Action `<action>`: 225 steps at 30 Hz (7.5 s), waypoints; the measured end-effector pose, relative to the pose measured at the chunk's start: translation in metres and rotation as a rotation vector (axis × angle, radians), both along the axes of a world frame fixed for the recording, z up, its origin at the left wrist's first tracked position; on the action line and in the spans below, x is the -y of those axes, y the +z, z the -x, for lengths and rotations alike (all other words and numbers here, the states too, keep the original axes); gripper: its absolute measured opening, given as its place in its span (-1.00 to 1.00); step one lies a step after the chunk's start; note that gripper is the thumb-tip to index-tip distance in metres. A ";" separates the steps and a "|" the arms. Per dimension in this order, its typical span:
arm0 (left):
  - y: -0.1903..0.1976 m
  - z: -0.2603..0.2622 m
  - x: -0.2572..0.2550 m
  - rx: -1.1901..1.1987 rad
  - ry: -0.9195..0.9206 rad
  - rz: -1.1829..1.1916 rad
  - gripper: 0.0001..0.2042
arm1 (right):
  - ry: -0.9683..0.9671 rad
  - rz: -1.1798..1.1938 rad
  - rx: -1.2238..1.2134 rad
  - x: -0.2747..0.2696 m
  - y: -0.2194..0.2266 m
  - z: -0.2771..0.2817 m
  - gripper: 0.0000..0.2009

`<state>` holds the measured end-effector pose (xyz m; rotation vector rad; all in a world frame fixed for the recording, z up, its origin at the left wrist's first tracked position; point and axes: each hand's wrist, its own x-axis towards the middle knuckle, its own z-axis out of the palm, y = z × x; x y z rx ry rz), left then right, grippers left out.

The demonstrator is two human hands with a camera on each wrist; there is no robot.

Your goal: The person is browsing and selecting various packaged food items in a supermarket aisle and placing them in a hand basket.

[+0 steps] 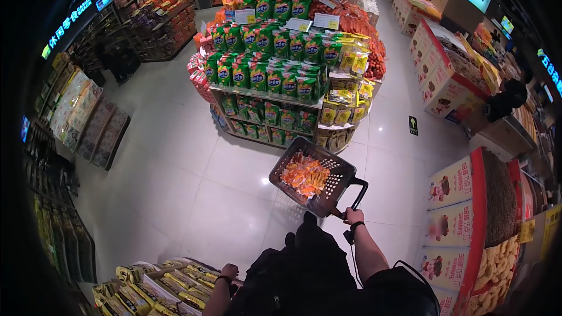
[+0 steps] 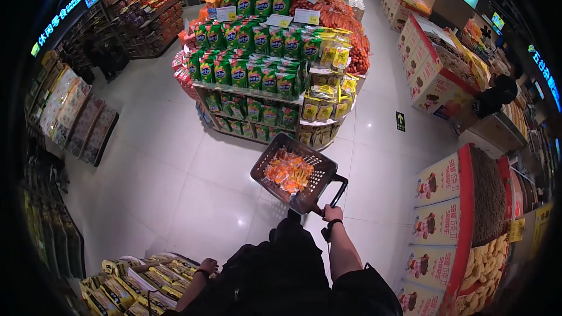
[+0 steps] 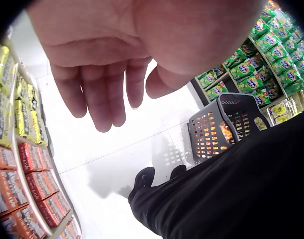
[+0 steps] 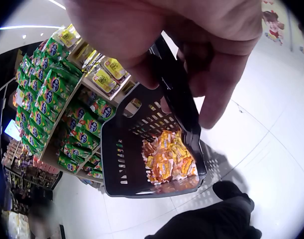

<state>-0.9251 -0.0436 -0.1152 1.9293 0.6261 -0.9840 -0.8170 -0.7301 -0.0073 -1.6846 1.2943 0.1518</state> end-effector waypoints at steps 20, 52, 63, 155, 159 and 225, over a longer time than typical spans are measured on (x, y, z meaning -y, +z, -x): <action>0.051 -0.116 0.073 0.008 -0.362 -0.024 -0.68 | -0.509 -1.131 0.134 -0.108 -0.022 0.118 -0.68; 0.129 -0.225 0.465 0.235 -0.926 0.504 -0.34 | 0.593 0.380 -0.132 -0.017 0.035 -0.005 -0.67; 0.055 -0.332 0.426 0.152 -0.955 0.055 -0.46 | 0.292 0.380 -0.417 0.242 0.051 0.009 -0.69; 0.183 -1.078 1.726 -0.107 0.348 0.020 -0.62 | 1.319 0.208 -0.028 1.356 0.110 -1.340 -0.70; 0.187 -1.067 1.784 0.005 0.358 0.133 -0.67 | 1.335 0.127 0.072 1.356 0.093 -1.331 -0.75; 0.210 -1.182 1.939 -0.027 0.976 0.110 -0.37 | 2.112 -0.490 -0.221 1.351 0.099 -1.345 -0.64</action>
